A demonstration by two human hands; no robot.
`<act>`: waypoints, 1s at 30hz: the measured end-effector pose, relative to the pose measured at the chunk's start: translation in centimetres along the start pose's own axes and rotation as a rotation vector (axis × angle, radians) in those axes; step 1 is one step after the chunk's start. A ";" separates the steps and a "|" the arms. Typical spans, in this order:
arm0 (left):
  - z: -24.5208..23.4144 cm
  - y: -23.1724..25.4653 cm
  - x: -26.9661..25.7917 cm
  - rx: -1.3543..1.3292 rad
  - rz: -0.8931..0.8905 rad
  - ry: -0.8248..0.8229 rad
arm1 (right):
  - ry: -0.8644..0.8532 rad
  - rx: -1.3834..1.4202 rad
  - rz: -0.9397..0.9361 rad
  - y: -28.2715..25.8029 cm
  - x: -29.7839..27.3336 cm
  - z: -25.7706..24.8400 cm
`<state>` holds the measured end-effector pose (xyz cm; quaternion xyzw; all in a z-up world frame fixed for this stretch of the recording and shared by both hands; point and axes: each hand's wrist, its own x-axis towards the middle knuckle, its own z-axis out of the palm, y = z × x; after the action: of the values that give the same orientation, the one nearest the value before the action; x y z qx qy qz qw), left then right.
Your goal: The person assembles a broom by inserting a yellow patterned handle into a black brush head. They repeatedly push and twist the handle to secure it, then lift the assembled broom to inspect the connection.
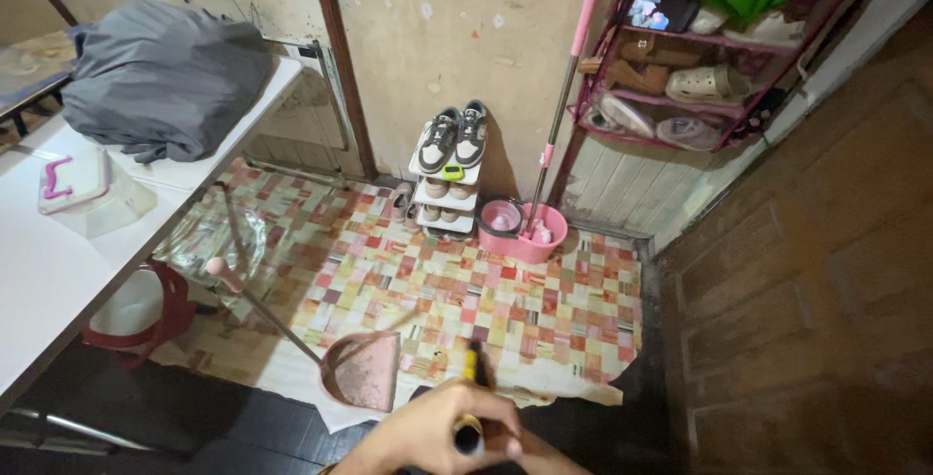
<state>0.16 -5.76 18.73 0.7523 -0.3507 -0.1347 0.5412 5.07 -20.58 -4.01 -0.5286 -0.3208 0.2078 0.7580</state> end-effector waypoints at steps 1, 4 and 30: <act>0.3 0.5 0.3 0.053 -0.014 -0.021 | 0.008 0.033 -0.020 -1.2 -0.1 0.7; 1.8 1.5 1.7 0.331 -0.028 -0.200 | 0.027 0.058 -0.071 -4.2 -0.5 1.9; 9.7 -17.4 0.0 -0.386 0.018 0.096 | 0.221 -0.780 0.521 7.8 -11.4 -11.4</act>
<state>1.17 -9.86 -0.76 0.6371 -0.2986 -0.1585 0.6927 5.25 -32.94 -17.02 -0.8551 -0.1491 0.1977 0.4556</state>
